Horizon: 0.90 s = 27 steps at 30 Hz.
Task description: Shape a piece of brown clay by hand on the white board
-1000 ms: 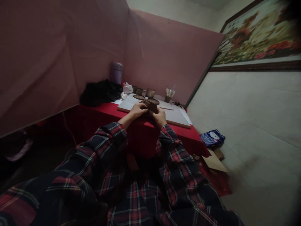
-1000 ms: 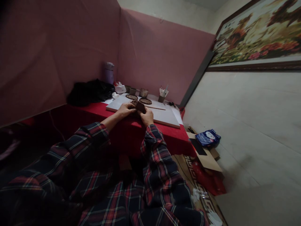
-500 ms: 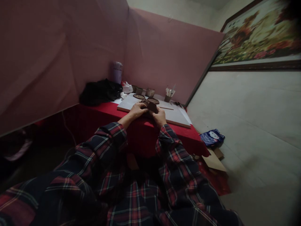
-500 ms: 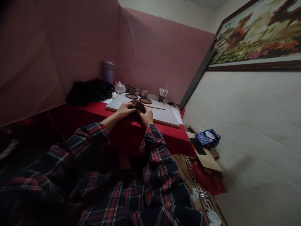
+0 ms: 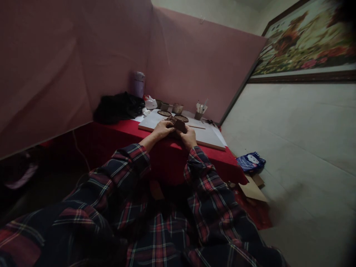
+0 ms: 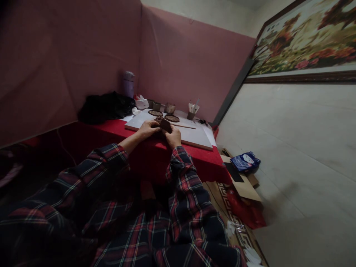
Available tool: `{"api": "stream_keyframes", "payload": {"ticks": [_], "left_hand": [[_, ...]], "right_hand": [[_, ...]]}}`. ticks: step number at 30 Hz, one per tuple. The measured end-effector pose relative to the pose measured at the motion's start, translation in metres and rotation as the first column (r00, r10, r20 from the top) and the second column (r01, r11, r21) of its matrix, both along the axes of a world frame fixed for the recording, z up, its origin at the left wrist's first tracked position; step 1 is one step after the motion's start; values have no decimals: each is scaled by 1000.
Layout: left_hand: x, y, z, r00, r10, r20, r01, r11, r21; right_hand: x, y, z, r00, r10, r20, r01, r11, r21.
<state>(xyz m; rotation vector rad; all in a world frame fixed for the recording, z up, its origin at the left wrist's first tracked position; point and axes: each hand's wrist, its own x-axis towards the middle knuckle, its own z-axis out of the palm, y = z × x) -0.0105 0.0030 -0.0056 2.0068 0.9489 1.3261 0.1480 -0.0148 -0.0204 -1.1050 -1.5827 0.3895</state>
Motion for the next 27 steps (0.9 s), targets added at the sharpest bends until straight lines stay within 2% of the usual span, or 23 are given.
{"api": "stream_keyframes", "payload": {"ticks": [27], "left_hand": [[-1,-3,1,1000,2,-7,-2,1000,-6]], "right_hand": [[-2,-4,2,999,-29,30,29,1000,12]]}}
